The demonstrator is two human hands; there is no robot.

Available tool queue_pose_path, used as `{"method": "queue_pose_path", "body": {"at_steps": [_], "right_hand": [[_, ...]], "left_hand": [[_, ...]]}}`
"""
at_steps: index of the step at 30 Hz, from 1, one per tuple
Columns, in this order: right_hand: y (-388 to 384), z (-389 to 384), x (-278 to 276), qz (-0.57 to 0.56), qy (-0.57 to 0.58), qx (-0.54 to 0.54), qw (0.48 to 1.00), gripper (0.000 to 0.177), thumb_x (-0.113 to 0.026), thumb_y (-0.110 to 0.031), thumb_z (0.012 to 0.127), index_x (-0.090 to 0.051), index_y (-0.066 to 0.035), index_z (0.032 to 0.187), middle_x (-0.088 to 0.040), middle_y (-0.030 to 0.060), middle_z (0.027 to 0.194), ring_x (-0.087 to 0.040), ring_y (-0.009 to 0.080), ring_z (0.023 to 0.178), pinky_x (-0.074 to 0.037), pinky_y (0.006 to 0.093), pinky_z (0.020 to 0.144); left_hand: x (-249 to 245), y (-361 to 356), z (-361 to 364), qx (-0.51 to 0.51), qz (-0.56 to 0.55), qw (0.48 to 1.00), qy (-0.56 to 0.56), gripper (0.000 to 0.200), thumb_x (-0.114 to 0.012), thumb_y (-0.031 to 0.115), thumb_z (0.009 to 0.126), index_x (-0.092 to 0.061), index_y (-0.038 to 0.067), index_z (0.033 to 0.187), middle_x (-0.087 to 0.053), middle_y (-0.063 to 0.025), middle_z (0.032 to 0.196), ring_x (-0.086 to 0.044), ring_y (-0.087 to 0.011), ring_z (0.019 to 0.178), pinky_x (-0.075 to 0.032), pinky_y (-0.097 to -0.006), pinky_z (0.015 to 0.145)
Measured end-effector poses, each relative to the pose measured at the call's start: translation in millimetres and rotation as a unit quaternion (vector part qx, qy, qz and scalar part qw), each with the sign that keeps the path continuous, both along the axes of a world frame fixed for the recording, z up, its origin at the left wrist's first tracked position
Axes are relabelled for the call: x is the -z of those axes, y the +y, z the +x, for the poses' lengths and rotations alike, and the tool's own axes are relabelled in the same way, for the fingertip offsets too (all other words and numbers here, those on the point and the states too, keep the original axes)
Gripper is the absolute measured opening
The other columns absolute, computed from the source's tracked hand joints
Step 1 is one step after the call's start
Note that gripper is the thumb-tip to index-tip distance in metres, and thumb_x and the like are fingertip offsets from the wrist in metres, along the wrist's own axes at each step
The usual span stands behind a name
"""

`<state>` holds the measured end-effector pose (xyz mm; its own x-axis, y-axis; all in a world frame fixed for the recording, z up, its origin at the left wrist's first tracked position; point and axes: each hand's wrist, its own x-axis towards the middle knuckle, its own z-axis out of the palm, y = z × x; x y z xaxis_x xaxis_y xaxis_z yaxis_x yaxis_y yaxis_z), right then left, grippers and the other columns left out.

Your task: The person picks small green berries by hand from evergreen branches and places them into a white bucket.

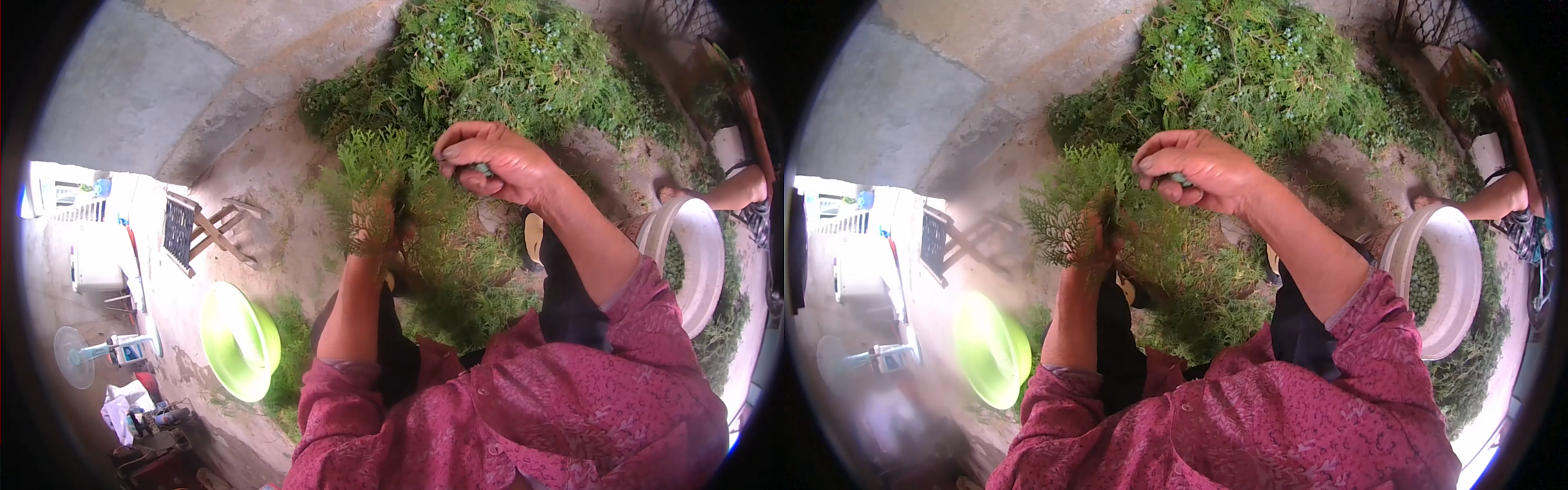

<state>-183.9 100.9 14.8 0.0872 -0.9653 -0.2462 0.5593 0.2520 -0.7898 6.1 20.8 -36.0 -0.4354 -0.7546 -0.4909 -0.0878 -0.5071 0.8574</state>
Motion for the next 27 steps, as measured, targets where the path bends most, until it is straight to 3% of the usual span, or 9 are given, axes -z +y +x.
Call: {"method": "queue_pose_path", "body": {"at_steps": [4,6,9,13,15,16,18,22,27], "right_hand": [[-2,15,13,-0.038,0.239,0.053,0.969,0.012,-0.061,-0.01,0.078,-0.06,-0.003,0.087,-0.058,0.0033,0.067,-0.047,0.0058,0.046,-0.036,0.0198,0.041],[-5,21,27,-0.056,0.324,0.059,0.943,0.012,-0.061,-0.01,0.078,-0.06,-0.003,0.087,-0.058,0.0027,0.067,-0.048,0.006,0.047,-0.038,0.0208,0.043],[-7,28,47,-0.159,0.471,0.101,0.862,0.01,-0.061,-0.009,0.078,-0.06,-0.003,0.086,-0.058,0.0016,0.067,-0.049,0.0061,0.049,-0.039,0.022,0.046],[-6,31,48,-0.255,0.539,0.135,0.792,0.007,-0.061,-0.007,0.077,-0.06,-0.004,0.083,-0.056,0.0013,0.065,-0.05,0.0067,0.053,-0.04,0.0217,0.047],[-3,30,32,-0.14,0.415,0.092,0.894,0.007,-0.06,-0.006,0.077,-0.06,-0.004,0.083,-0.056,0.0026,0.065,-0.05,0.0071,0.054,-0.038,0.0211,0.044],[-3,28,24,-0.019,0.276,0.045,0.96,0.006,-0.06,-0.006,0.076,-0.059,-0.004,0.082,-0.056,0.0039,0.065,-0.05,0.0075,0.055,-0.037,0.0206,0.042],[-5,14,18,0.019,0.181,0.079,0.98,0.008,-0.059,-0.005,0.076,-0.057,-0.003,0.084,-0.055,0.0055,0.068,-0.048,0.0069,0.054,-0.034,0.0188,0.039],[-3,-26,11,-0.021,-0.156,0.129,0.979,0.014,-0.053,-0.004,0.076,-0.05,-0.003,0.089,-0.054,0.0079,0.078,-0.042,0.0061,0.05,-0.028,0.0155,0.034],[0,-22,13,-0.011,-0.159,0.034,0.987,0.015,-0.057,-0.012,0.08,-0.05,-0.003,0.089,-0.052,0.0087,0.082,-0.041,0.005,0.049,-0.027,0.0149,0.033]], "left_hand": [[19,-7,5,0.068,-0.024,0.996,-0.056,0.033,-0.048,0.02,0.084,-0.049,0.0,0.111,-0.059,-0.0119,0.091,-0.059,-0.0213,0.073,-0.048,-0.0336,0.062],[77,-27,13,0.208,-0.398,0.871,-0.199,0.043,-0.049,0.02,0.083,-0.041,0.002,0.121,-0.052,-0.0146,0.113,-0.05,-0.0266,0.103,-0.039,-0.0394,0.087],[72,-21,23,0.324,-0.547,0.727,-0.261,0.047,-0.048,0.019,0.083,-0.036,0.004,0.126,-0.043,-0.0136,0.124,-0.042,-0.0275,0.114,-0.032,-0.0397,0.094],[41,-5,11,0.176,-0.207,0.957,-0.105,0.05,-0.048,0.016,0.083,-0.032,0.006,0.13,-0.04,-0.0114,0.128,-0.042,-0.0291,0.114,-0.03,-0.0404,0.096],[41,-9,22,0.268,-0.702,0.581,-0.313,0.04,-0.049,0.018,0.087,-0.041,0.006,0.124,-0.051,-0.0113,0.115,-0.053,-0.0235,0.101,-0.039,-0.0362,0.086],[28,-2,17,0.262,-0.706,0.58,-0.311,0.04,-0.049,0.018,0.087,-0.041,0.006,0.124,-0.051,-0.0113,0.115,-0.053,-0.0235,0.101,-0.039,-0.0362,0.086],[-3,15,8,0.136,-0.415,0.898,-0.061,0.029,-0.053,0.019,0.087,-0.053,0.006,0.113,-0.06,-0.0076,0.096,-0.058,-0.014,0.082,-0.046,-0.028,0.071],[-41,23,9,0.12,-0.245,0.962,0.002,0.023,-0.055,0.016,0.085,-0.057,0.004,0.104,-0.059,-0.0029,0.082,-0.055,-0.0101,0.071,-0.045,-0.0243,0.062],[-70,39,3,0.129,-0.095,0.984,0.073,0.018,-0.056,0.017,0.085,-0.061,0.004,0.096,-0.054,0.0031,0.064,-0.049,-0.0063,0.054,-0.04,-0.0216,0.048]]}}
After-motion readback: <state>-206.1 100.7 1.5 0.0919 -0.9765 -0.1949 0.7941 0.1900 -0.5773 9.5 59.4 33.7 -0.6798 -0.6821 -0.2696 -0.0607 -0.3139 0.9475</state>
